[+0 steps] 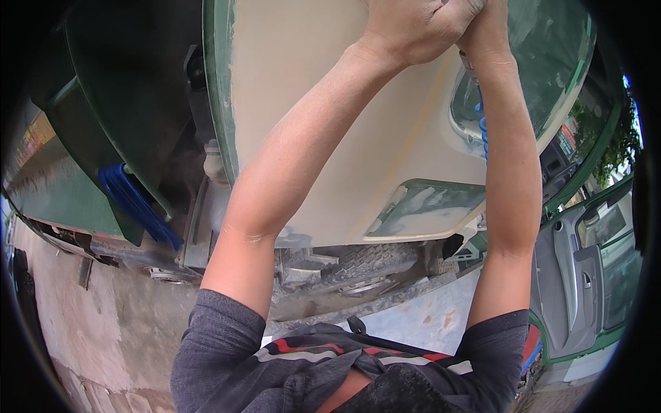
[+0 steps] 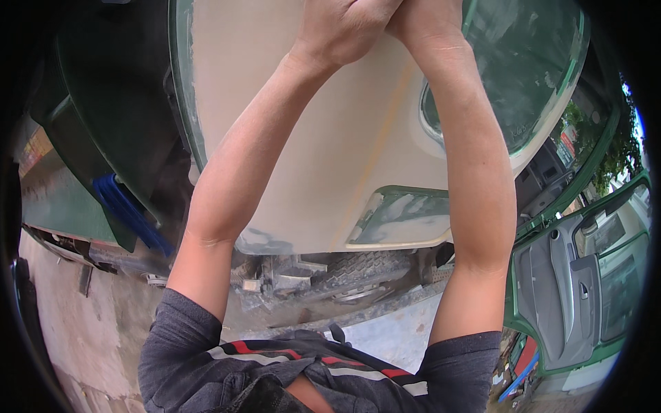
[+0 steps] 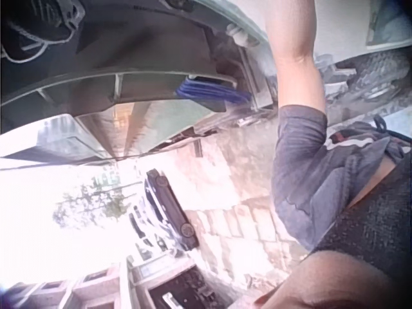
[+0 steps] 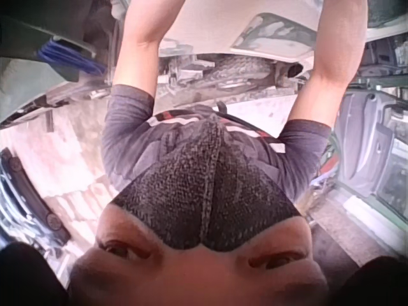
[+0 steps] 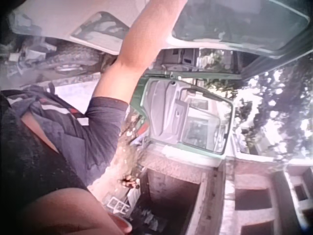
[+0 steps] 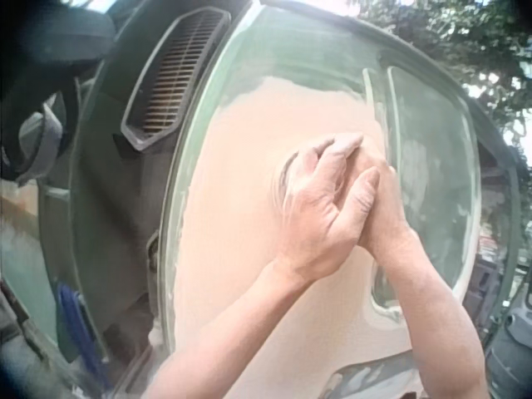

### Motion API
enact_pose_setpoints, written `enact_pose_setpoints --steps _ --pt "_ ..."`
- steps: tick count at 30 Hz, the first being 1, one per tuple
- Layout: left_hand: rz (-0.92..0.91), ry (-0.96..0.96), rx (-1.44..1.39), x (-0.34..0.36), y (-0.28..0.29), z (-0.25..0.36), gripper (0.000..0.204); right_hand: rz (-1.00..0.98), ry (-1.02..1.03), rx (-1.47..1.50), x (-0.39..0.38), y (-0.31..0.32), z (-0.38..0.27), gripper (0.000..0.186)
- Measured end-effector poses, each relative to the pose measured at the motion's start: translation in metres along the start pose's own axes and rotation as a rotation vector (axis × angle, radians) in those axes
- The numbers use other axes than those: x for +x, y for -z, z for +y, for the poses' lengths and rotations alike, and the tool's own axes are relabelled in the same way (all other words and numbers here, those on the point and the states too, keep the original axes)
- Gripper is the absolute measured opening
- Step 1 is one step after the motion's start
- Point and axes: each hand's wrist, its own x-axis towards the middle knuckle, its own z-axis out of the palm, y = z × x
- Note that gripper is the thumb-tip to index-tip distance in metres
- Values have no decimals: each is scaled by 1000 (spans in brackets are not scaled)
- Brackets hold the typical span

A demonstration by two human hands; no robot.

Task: The person sands the side of a green truck cabin using a pneumatic orbital sander, moving the tool across the surface to smooth down putty or filler.

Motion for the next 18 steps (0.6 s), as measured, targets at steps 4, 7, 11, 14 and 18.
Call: enact_pose_setpoints --steps 4,7,11,14,18 --pt "46 -37 -54 1 11 -7 48 82 100 265 3 -20 -1 17" --pt "43 -14 23 -59 55 13 49 -28 24 -328 -49 -37 -62 16" --pt "77 202 66 -183 111 69 62 -103 -42 -298 -153 -81 -117 16" --pt "22 258 178 -262 152 100 63 -178 15 -297 -224 -110 -144 17" --pt "-12 254 212 -265 158 102 63 -205 40 -301 -227 -113 -145 17"
